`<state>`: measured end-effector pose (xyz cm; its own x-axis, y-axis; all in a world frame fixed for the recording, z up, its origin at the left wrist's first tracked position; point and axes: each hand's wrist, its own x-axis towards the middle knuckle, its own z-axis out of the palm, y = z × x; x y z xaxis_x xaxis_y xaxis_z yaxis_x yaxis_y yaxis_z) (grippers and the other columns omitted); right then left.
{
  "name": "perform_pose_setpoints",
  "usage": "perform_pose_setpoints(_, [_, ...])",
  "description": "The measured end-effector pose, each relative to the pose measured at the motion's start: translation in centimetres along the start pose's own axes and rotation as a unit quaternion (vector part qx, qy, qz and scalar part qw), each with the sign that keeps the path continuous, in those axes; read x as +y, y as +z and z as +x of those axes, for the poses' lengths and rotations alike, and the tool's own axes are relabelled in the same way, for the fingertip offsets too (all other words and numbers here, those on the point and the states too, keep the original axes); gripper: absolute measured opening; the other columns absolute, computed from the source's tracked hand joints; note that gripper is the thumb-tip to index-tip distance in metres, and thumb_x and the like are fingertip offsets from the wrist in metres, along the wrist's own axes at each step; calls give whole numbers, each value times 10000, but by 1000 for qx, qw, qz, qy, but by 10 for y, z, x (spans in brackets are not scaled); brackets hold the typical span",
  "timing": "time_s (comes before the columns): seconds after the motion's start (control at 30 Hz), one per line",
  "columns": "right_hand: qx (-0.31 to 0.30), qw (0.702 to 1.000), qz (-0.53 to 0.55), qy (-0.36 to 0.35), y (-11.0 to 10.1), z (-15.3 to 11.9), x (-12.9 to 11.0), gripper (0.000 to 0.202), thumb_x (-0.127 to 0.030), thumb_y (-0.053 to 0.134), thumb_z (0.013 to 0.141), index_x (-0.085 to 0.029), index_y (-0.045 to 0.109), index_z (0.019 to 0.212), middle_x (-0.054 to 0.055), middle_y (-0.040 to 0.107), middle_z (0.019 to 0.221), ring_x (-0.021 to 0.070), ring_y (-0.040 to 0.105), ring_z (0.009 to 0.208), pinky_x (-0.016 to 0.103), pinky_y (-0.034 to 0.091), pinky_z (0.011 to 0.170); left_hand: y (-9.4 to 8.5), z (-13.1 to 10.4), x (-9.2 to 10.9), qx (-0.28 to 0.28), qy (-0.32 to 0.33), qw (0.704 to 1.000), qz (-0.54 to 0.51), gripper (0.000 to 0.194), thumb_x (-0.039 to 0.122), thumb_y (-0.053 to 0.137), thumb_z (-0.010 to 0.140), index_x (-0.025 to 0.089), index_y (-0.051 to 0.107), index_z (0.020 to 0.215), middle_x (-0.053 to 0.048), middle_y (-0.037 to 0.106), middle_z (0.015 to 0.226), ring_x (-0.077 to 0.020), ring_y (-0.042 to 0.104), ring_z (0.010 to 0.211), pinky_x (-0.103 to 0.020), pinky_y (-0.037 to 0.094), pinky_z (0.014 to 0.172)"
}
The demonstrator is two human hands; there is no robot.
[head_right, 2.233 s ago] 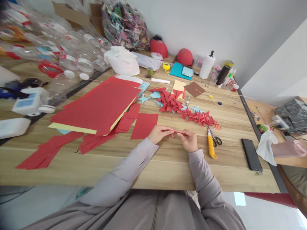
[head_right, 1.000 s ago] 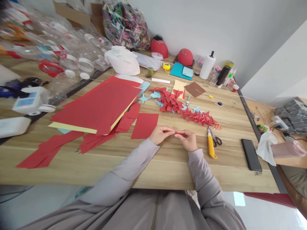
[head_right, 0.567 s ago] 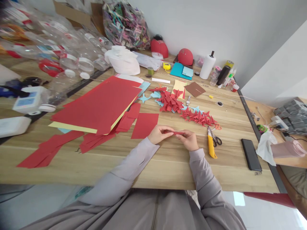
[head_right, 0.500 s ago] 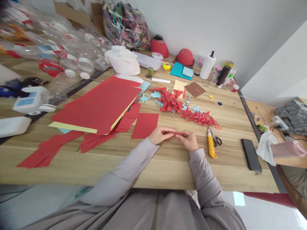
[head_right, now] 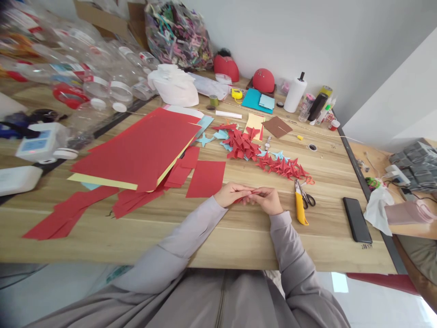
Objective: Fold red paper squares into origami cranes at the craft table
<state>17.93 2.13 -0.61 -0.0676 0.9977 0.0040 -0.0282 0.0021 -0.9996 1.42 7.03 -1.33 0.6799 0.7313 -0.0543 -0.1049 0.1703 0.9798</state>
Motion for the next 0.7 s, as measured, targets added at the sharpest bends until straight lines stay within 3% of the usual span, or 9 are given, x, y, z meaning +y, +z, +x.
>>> perform_pose_setpoints(0.13, [31,999,18,0,-2,1,-1,240,-402,805,592,-193,716,670,11,696,613,123,602,504,251,526,504,2,-1,5,23,-12,999,-26,442,483,753,642,91,733,844,-79,698,654,-125,604,499,-233,472,471])
perform_pose_setpoints(0.37, [29,999,-14,-4,-3,0,-2,267,-435,795,602,-193,706,674,22,700,616,137,616,528,264,535,535,4,0,4,40,-52,997,-29,412,451,774,616,74,709,767,-116,716,711,-131,611,476,-214,438,395])
perform_pose_setpoints(0.6, [-9,1000,-18,-24,-4,-1,-3,223,-426,746,684,-206,708,697,14,697,642,141,626,555,276,535,566,5,0,5,55,-30,998,-7,350,419,775,623,88,700,707,-74,683,590,-120,594,447,-208,442,395])
perform_pose_setpoints(0.7, [3,999,-28,-30,-4,-1,-2,225,-423,754,672,-204,709,694,15,689,630,138,619,550,269,529,555,8,-2,7,70,-29,997,8,301,375,765,644,87,692,691,-68,681,593,-110,587,441,-195,428,382])
